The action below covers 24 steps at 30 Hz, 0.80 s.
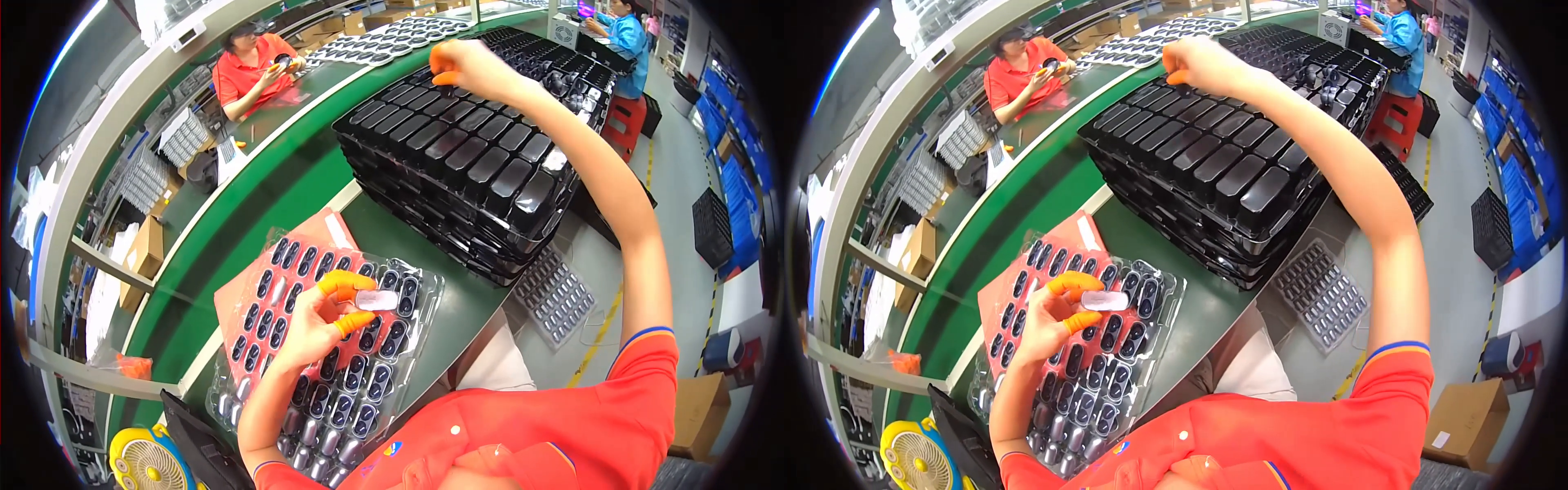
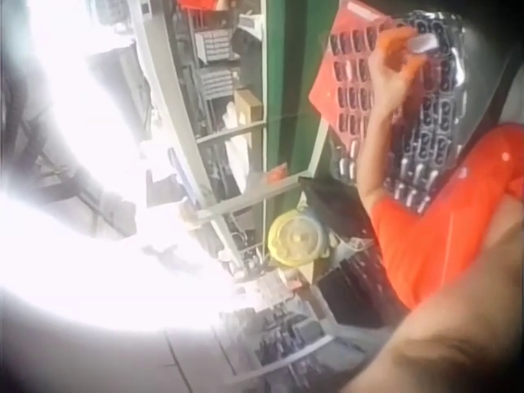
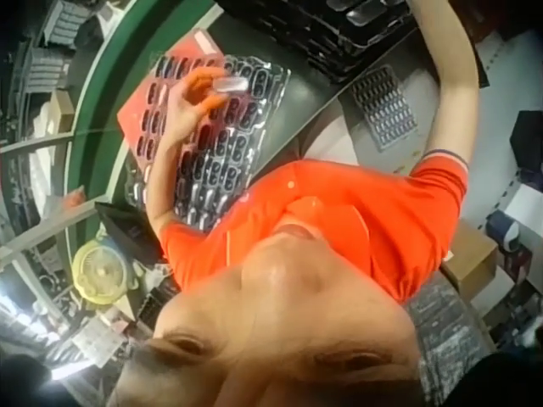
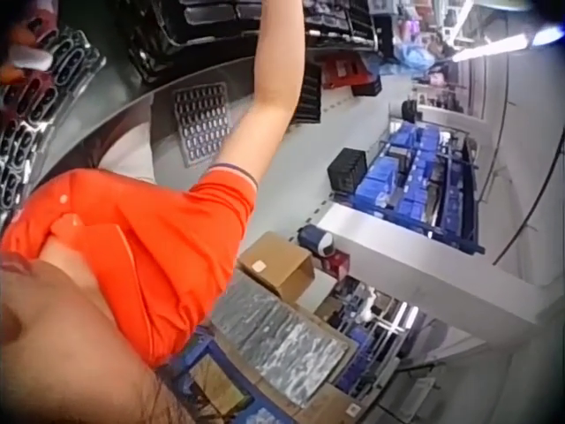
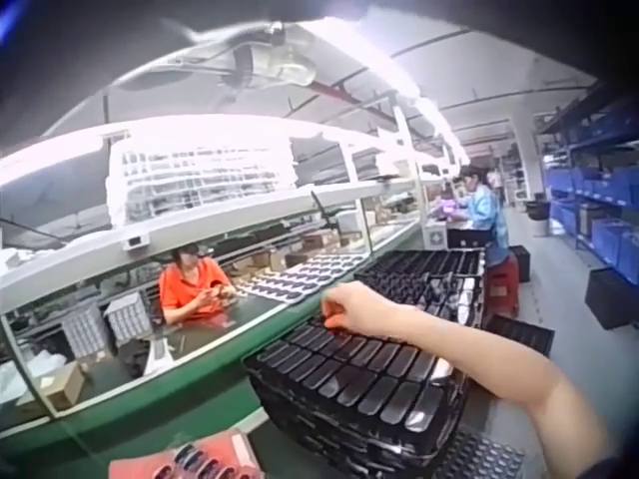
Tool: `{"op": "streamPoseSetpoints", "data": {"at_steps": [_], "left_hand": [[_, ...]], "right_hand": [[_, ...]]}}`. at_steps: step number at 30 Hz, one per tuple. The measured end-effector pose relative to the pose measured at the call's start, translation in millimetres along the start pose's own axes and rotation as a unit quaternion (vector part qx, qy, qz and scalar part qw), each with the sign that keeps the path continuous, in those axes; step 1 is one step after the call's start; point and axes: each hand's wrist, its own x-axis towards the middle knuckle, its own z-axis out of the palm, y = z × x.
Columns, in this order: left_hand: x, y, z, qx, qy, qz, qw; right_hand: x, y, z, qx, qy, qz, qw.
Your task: The person assembles electronic components by hand, then organizes them into a plastic tray.
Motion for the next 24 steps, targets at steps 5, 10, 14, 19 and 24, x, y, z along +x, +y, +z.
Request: {"op": "streamPoseSetpoints", "data": {"at_steps": [5,10,14,19,24], "left_hand": [[-10,-3,11,-0.147,0.001,-0.015,0.989],[0,-1,28,-0.216,0.000,0.035,0.976],[-3,-6,42,-0.213,0.010,0.070,0.974],[-5,-15,43,-0.210,0.017,0.077,0.974],[-5,-18,42,-0.211,0.006,0.071,0.975]], "right_hand": [[-100,-125,-30,0.196,0.112,-0.041,0.973],[-183,-192,14,0.306,0.133,0.045,0.942],[-189,-201,67,0.350,0.242,0.116,0.898],[-194,-208,88,0.359,0.255,0.141,0.886],[-196,-210,93,0.369,0.241,0.141,0.887]]}}
